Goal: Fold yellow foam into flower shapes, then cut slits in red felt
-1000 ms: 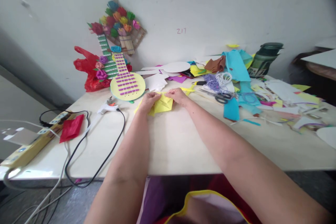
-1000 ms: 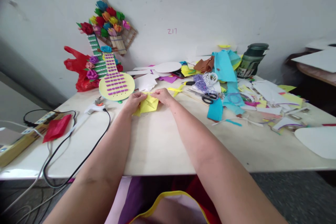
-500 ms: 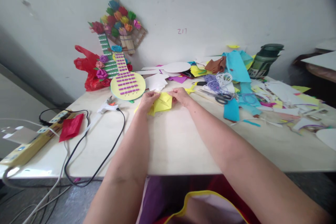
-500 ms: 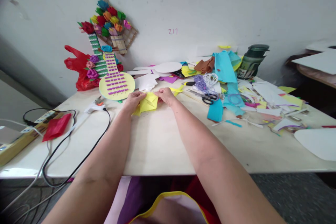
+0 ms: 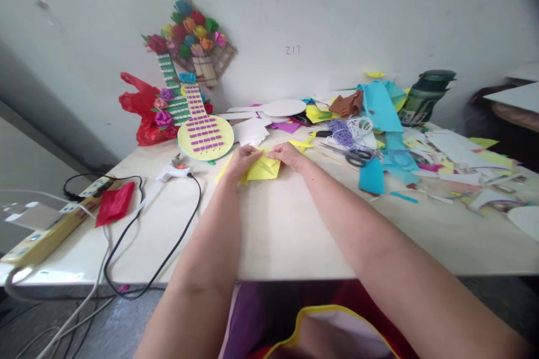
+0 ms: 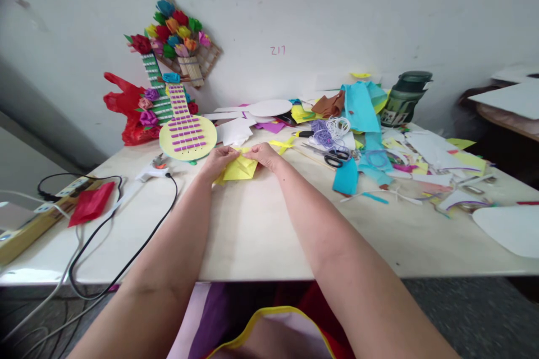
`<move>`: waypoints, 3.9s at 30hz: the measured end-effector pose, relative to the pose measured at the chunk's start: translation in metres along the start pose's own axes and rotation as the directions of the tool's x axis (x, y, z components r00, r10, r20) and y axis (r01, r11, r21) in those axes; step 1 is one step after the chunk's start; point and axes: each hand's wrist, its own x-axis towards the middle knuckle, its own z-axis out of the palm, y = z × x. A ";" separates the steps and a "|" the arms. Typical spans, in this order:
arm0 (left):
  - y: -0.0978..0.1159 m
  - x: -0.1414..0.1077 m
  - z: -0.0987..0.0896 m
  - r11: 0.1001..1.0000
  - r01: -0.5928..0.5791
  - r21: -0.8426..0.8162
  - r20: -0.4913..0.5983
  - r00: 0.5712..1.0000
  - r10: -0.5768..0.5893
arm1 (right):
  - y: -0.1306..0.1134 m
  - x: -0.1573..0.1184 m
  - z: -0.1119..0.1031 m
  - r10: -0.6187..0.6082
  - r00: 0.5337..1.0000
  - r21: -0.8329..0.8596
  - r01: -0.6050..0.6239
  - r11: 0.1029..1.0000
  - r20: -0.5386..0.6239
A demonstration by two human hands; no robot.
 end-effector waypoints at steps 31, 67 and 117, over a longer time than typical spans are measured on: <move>-0.003 0.000 -0.013 0.965 0.119 -0.235 0.101 0.990 -0.097 | 0.007 0.008 -0.003 -0.033 0.995 0.068 0.039 0.997 -0.096; 0.003 -0.001 -0.012 0.915 0.155 -0.373 0.166 0.981 -0.098 | 0.001 0.004 -0.006 0.029 0.998 0.158 -0.020 0.987 -0.052; 0.000 -0.001 -0.010 0.988 -0.014 -0.152 0.058 0.998 0.023 | -0.005 -0.001 -0.001 0.074 0.997 0.089 -0.070 0.994 -0.039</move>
